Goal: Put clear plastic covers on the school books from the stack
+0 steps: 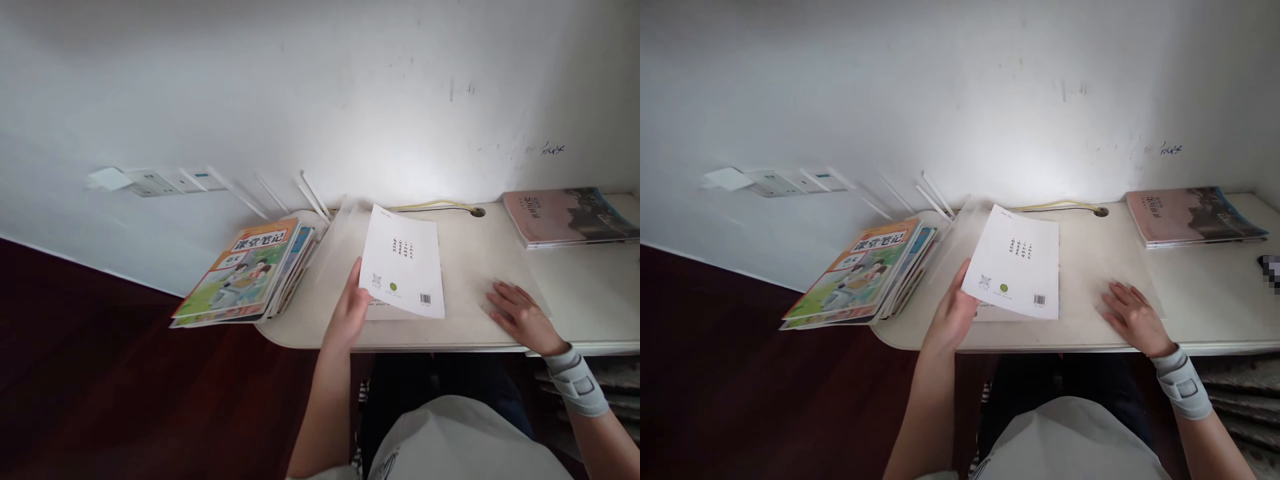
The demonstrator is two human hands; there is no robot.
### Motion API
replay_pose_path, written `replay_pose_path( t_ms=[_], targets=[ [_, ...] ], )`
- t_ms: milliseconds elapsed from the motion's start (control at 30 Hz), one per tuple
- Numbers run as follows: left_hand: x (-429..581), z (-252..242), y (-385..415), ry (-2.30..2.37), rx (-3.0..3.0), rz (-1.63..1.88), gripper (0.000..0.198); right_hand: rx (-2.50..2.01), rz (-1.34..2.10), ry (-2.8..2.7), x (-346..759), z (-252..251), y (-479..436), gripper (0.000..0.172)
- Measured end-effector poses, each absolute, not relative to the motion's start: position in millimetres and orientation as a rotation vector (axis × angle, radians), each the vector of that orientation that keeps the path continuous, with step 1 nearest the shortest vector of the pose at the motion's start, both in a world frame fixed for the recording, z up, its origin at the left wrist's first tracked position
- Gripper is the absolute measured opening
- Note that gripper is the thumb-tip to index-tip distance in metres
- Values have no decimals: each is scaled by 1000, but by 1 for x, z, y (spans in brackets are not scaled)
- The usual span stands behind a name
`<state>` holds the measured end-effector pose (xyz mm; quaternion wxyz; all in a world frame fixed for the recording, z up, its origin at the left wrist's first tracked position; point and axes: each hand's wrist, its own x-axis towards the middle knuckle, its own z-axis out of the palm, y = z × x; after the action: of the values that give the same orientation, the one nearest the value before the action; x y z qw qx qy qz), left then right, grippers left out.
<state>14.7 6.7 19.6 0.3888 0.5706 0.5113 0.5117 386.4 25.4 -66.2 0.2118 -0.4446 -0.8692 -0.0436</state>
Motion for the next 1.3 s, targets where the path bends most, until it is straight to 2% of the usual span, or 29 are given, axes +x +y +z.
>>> replay_pose_path(
  t_ms=[100, 233, 367, 500, 667, 1100, 1300],
  targets=[
    [45, 10, 9, 1443, 1626, 1333, 78, -1251, -114, -2409, 385, -65, 25, 36],
    [94, -7, 23, 1574, 2170, 1274, 54, -1260, -98, -2409, 383, -64, 25, 36],
    [138, -15, 32, 1490, 2658, 842, 52, -1390, -116, -2328, 380, -66, 23, 38],
    [167, -17, 40, 1361, 2866, 397, 52, -1643, -168, -2032, 379, -72, 24, 39],
    [189, -24, 47, 1342, 2949, 127, 45, -1679, -103, -1875, 381, -73, 25, 39],
    [222, -29, 43, 1211, 3015, 175, 44, -1671, 9, -1807, 376, -66, 24, 37],
    [224, -23, 35, 1473, 2863, 265, 44, -1693, -6, -1794, 373, -65, 23, 36]
  ],
)
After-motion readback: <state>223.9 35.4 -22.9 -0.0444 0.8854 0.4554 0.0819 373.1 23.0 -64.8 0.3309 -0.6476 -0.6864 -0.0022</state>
